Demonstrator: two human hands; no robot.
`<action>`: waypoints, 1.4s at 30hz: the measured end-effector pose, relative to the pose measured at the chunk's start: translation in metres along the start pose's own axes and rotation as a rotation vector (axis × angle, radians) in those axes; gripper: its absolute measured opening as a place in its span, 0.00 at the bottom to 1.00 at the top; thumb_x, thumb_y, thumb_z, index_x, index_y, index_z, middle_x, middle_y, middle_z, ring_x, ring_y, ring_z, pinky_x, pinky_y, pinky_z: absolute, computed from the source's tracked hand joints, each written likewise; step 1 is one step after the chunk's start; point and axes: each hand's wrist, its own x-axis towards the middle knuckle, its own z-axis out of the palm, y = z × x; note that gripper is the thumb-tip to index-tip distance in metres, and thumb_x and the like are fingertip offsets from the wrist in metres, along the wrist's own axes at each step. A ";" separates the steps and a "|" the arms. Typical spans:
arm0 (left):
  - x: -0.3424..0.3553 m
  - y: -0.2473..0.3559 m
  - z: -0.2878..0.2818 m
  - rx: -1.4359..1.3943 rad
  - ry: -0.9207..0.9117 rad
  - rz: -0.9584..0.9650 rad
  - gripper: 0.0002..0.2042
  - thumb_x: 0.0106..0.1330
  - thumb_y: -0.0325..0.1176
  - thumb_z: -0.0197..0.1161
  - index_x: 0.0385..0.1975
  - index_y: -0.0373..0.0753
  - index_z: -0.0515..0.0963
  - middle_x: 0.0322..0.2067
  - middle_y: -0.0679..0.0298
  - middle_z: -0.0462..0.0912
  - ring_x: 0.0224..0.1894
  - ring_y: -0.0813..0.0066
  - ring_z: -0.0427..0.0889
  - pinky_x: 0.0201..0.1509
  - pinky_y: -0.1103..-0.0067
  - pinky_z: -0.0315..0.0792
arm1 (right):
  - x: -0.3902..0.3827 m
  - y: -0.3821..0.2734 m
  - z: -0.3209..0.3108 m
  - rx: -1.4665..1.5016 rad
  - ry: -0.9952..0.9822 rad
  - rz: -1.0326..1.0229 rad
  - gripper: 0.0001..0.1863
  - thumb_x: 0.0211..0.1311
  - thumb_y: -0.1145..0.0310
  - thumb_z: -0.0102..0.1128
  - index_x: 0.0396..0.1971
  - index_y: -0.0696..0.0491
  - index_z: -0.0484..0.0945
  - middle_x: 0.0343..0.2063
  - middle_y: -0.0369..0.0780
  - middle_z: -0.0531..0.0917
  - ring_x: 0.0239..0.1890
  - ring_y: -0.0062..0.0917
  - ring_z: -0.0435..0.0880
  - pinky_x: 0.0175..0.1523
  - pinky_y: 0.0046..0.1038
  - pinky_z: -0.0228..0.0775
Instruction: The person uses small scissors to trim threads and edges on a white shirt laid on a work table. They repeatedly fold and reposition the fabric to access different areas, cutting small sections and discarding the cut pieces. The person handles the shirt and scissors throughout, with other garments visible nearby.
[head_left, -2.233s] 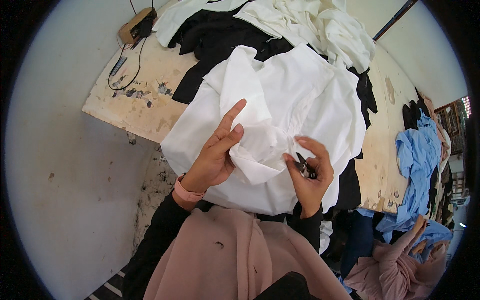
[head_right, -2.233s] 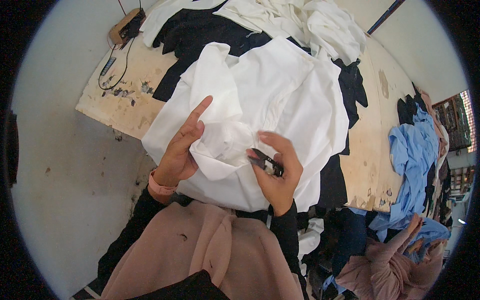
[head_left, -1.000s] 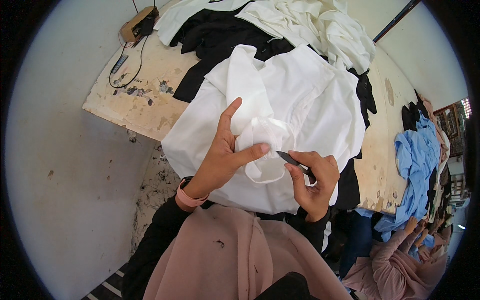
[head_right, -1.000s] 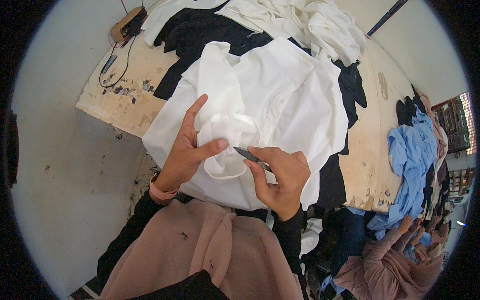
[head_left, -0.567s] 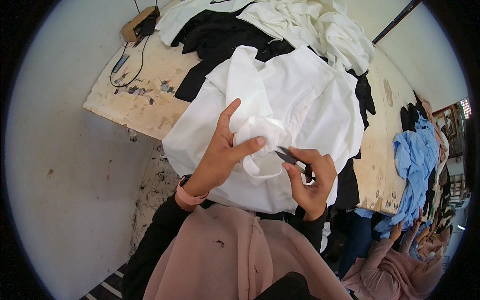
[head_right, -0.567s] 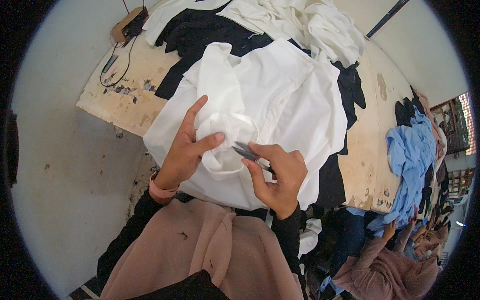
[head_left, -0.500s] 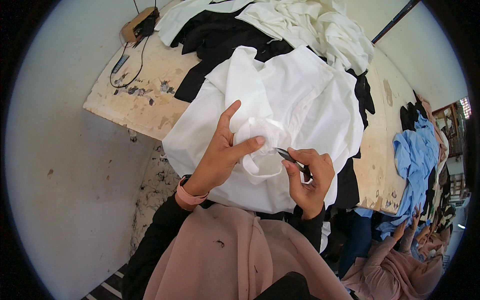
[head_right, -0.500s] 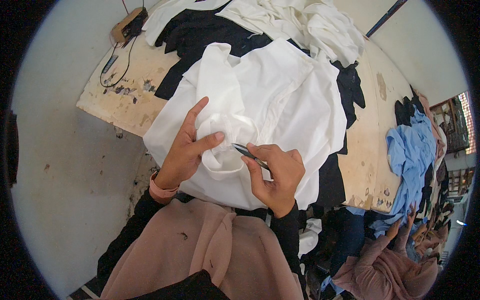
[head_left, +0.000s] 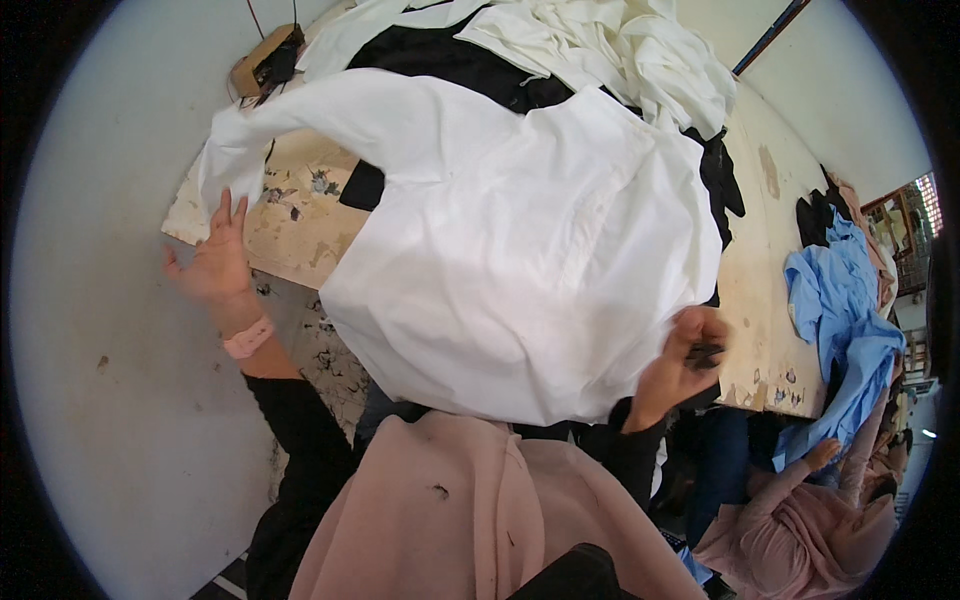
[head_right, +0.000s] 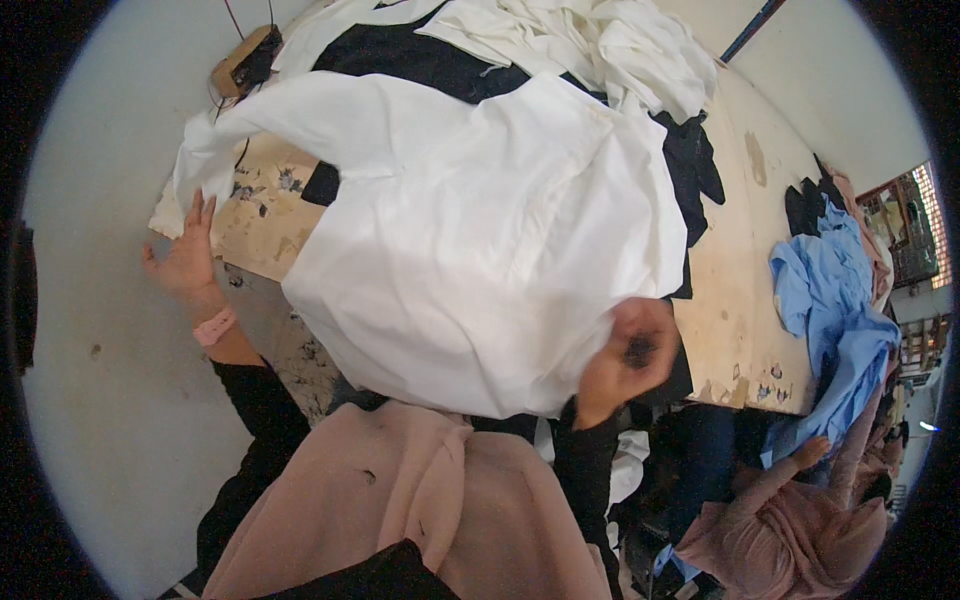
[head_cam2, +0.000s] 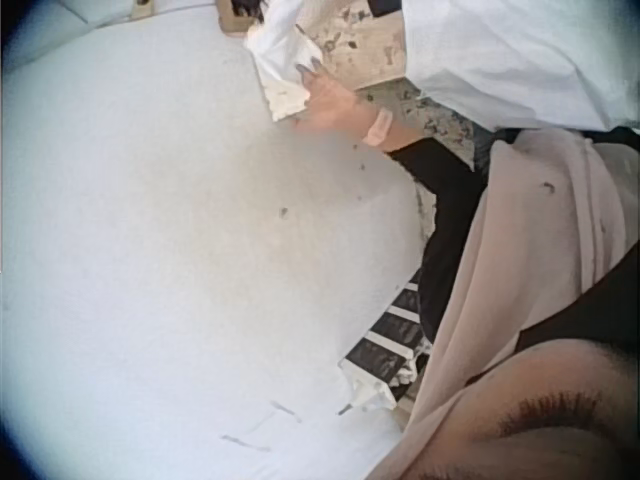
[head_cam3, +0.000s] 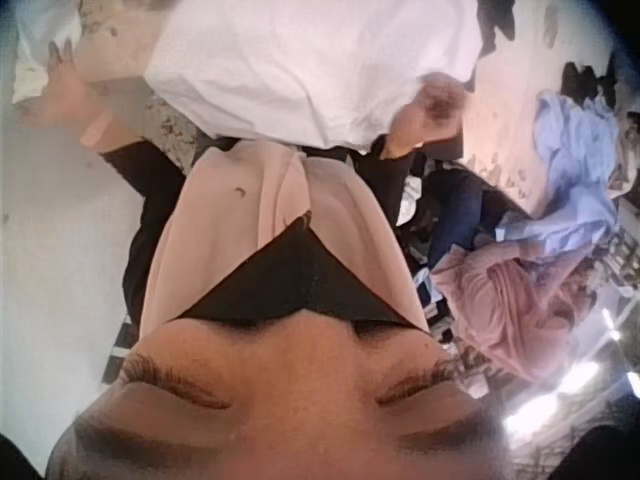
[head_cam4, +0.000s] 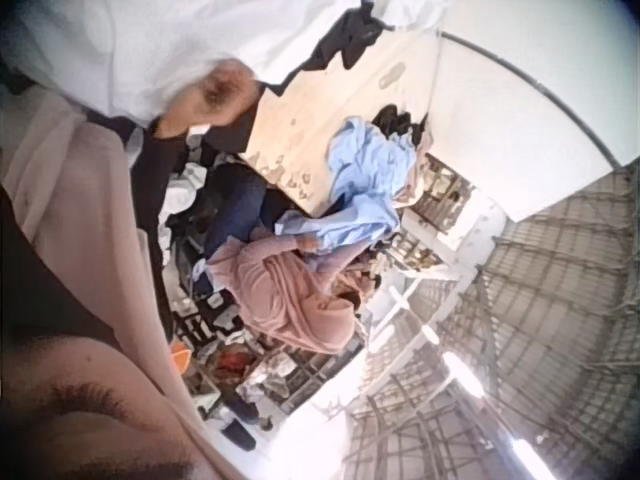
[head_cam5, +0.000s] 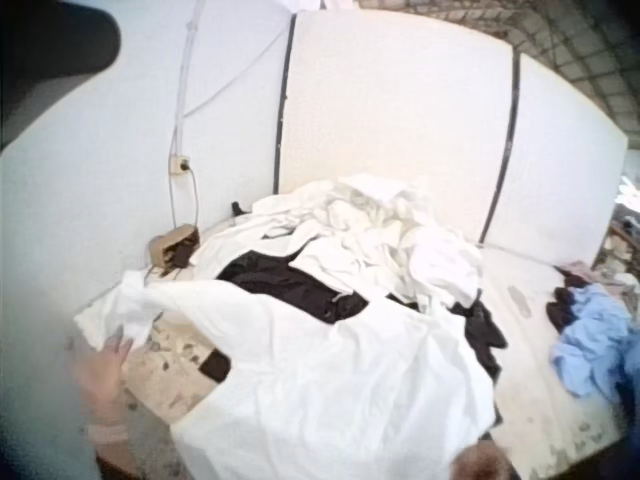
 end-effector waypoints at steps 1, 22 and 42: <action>0.009 0.009 -0.007 0.115 0.039 0.006 0.31 0.73 0.46 0.50 0.72 0.36 0.59 0.70 0.41 0.61 0.73 0.45 0.60 0.72 0.59 0.60 | 0.010 0.011 -0.006 -0.104 0.060 -0.006 0.13 0.65 0.73 0.66 0.46 0.61 0.77 0.36 0.41 0.84 0.38 0.26 0.81 0.40 0.24 0.70; -0.065 -0.122 -0.046 1.132 -0.795 -0.700 0.38 0.64 0.27 0.68 0.71 0.27 0.53 0.55 0.47 0.82 0.55 0.68 0.82 0.61 0.76 0.74 | 0.025 0.003 0.064 0.106 -0.318 0.358 0.11 0.64 0.73 0.66 0.45 0.56 0.82 0.42 0.38 0.85 0.34 0.16 0.75 0.35 0.19 0.67; -0.057 -0.043 -0.043 1.066 -1.000 -0.461 0.35 0.74 0.49 0.59 0.74 0.38 0.59 0.63 0.51 0.77 0.57 0.67 0.82 0.64 0.74 0.72 | 0.274 0.170 -0.155 -0.560 0.261 0.082 0.17 0.66 0.74 0.56 0.53 0.63 0.76 0.38 0.44 0.83 0.43 0.30 0.84 0.51 0.33 0.78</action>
